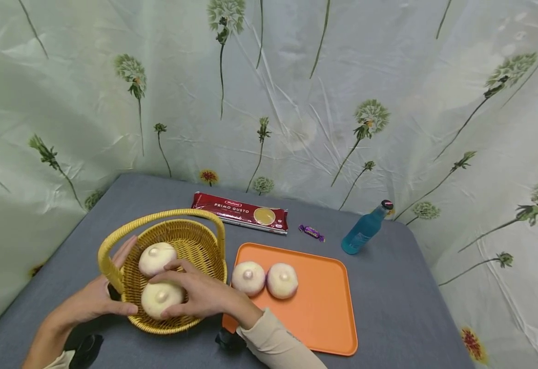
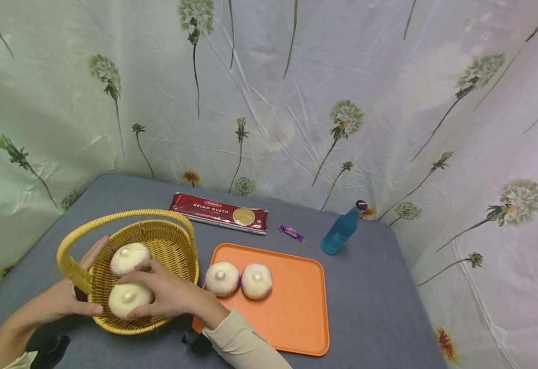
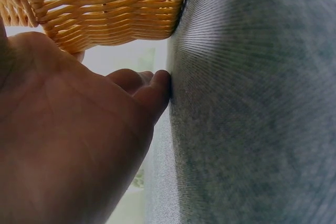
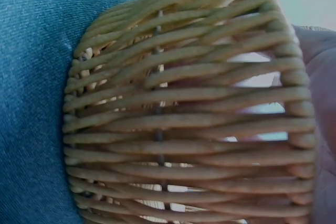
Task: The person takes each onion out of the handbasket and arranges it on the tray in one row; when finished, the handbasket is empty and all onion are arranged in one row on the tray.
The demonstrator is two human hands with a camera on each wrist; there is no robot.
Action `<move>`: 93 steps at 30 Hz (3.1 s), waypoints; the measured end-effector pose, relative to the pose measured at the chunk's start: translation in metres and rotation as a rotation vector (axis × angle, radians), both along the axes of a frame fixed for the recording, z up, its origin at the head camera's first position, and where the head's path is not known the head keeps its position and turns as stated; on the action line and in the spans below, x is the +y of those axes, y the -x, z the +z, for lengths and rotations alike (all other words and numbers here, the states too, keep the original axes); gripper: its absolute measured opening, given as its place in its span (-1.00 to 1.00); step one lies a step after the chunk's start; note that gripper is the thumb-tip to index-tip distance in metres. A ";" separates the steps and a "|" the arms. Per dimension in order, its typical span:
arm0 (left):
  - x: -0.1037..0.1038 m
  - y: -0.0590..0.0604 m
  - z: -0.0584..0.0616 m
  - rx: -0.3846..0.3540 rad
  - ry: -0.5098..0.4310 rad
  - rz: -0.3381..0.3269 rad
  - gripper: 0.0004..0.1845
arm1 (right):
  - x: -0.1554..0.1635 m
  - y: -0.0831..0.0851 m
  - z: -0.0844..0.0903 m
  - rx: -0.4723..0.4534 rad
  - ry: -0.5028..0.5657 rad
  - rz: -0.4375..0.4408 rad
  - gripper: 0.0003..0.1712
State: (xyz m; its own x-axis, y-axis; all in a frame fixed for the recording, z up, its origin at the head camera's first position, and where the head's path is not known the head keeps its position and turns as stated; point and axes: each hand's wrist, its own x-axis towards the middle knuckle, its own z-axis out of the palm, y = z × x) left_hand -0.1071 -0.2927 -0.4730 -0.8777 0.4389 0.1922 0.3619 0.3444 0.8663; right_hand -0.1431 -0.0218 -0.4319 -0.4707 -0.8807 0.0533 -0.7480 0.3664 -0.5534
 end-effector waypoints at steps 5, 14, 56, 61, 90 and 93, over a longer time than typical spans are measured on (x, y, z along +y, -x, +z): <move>0.001 0.002 -0.001 -0.013 0.002 0.011 0.41 | 0.005 0.000 0.003 0.028 0.041 -0.014 -0.31; 0.002 0.003 -0.001 -0.014 0.006 0.009 0.41 | 0.020 -0.003 0.014 0.038 0.110 -0.053 -0.33; -0.001 0.001 0.000 -0.014 0.020 0.030 0.42 | 0.096 -0.022 0.035 -0.097 0.279 -0.175 -0.34; -0.002 0.001 0.000 -0.035 0.019 0.033 0.41 | 0.112 -0.021 0.034 -0.109 0.290 -0.232 -0.34; -0.001 0.001 -0.001 -0.063 -0.013 0.026 0.39 | 0.184 -0.013 0.030 -0.096 0.338 -0.434 -0.34; -0.001 0.000 -0.001 -0.074 -0.014 0.028 0.38 | 0.192 -0.014 0.028 -0.102 0.329 -0.457 -0.33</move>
